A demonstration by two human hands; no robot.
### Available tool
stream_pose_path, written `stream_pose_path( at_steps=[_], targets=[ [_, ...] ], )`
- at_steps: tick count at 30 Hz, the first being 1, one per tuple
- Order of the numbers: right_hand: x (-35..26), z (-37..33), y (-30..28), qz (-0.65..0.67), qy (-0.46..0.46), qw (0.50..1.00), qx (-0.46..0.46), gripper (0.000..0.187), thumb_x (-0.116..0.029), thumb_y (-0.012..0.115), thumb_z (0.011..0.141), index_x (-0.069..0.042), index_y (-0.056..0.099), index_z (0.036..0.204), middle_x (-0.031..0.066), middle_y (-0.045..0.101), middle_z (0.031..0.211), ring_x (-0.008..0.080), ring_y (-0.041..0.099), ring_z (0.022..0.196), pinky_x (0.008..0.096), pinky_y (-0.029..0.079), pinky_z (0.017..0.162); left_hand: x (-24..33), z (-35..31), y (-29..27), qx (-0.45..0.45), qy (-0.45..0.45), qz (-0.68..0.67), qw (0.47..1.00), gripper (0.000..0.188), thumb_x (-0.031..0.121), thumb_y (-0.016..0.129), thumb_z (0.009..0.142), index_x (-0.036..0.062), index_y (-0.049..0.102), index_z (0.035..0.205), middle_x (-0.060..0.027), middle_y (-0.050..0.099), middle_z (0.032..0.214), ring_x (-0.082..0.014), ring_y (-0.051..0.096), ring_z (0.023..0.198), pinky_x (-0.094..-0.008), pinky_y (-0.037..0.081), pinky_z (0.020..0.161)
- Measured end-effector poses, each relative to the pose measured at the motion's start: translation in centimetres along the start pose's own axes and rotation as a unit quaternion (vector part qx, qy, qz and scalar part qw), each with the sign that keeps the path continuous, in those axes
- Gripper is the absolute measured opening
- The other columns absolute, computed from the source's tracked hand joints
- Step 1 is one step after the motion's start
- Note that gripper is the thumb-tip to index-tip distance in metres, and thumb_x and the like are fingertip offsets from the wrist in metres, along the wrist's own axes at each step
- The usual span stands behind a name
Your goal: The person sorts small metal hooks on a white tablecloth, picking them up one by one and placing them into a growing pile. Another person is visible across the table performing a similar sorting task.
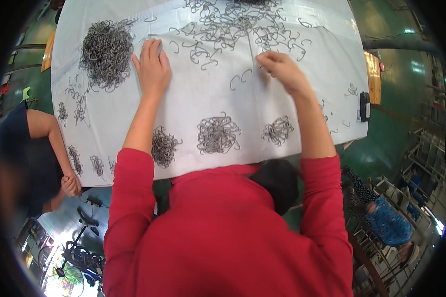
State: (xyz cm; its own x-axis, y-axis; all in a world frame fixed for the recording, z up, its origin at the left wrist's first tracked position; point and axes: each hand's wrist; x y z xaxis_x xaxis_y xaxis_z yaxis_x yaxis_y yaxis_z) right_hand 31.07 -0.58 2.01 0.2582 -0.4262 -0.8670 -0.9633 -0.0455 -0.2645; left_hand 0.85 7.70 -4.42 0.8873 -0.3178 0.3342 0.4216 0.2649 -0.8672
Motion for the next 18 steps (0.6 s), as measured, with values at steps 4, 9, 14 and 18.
stream_pose_path(
  at_steps=[4,9,14,18],
  targets=[
    [0.2,-4.3,-4.3,0.064,0.056,0.992,-0.098,0.021,-0.026,0.060,0.087,-0.005,0.059,0.084,-0.0041,0.052,0.075,0.0062,0.042,0.070,0.0215,0.036,0.065,0.1,0.2,-0.3,-0.003,-0.002,0.000,1.000,0.033,0.019,0.044,0.089,0.0100,0.050,0.120,-0.0048,0.046,0.129,-0.0233,0.040,0.125,-0.0577,0.018,0.106],
    [3.1,-11.2,-4.9,-0.042,0.100,0.985,-0.131,0.019,-0.024,0.060,0.086,-0.005,0.059,0.086,-0.0044,0.052,0.076,0.0059,0.042,0.071,0.0213,0.035,0.066,-0.1,0.2,0.2,-0.001,0.003,0.002,1.000,0.033,0.020,0.044,0.089,0.0114,0.050,0.119,-0.0037,0.046,0.129,-0.0216,0.039,0.125,-0.0581,0.017,0.106],
    [5.7,-14.7,-7.1,-0.045,0.086,0.995,-0.016,0.018,-0.019,0.060,0.085,-0.002,0.060,0.084,-0.0001,0.055,0.073,0.0090,0.046,0.073,0.0241,0.039,0.067,-0.4,0.0,0.4,0.002,0.005,0.009,1.000,0.033,0.021,0.045,0.089,0.0126,0.050,0.120,-0.0034,0.045,0.130,-0.0207,0.039,0.125,-0.0582,0.017,0.106],
    [8.3,-16.1,-10.0,-0.071,0.109,0.988,0.082,0.017,-0.018,0.061,0.084,-0.002,0.059,0.081,0.0006,0.056,0.074,0.0089,0.047,0.071,0.0232,0.039,0.067,-0.3,0.0,0.4,-0.002,-0.002,0.006,1.000,0.034,0.021,0.045,0.089,0.0131,0.049,0.121,-0.0039,0.045,0.130,-0.0218,0.040,0.125,-0.0581,0.016,0.105]
  ],
)
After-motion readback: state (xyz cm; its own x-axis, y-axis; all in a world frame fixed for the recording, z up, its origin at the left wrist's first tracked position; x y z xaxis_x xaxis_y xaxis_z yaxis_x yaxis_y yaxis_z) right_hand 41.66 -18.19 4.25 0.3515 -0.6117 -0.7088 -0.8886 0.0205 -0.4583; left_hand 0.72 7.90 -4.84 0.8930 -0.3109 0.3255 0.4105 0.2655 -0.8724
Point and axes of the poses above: each hand's wrist, its own z-axis towards the middle knuckle, its own y-axis out of the palm, x = y × z
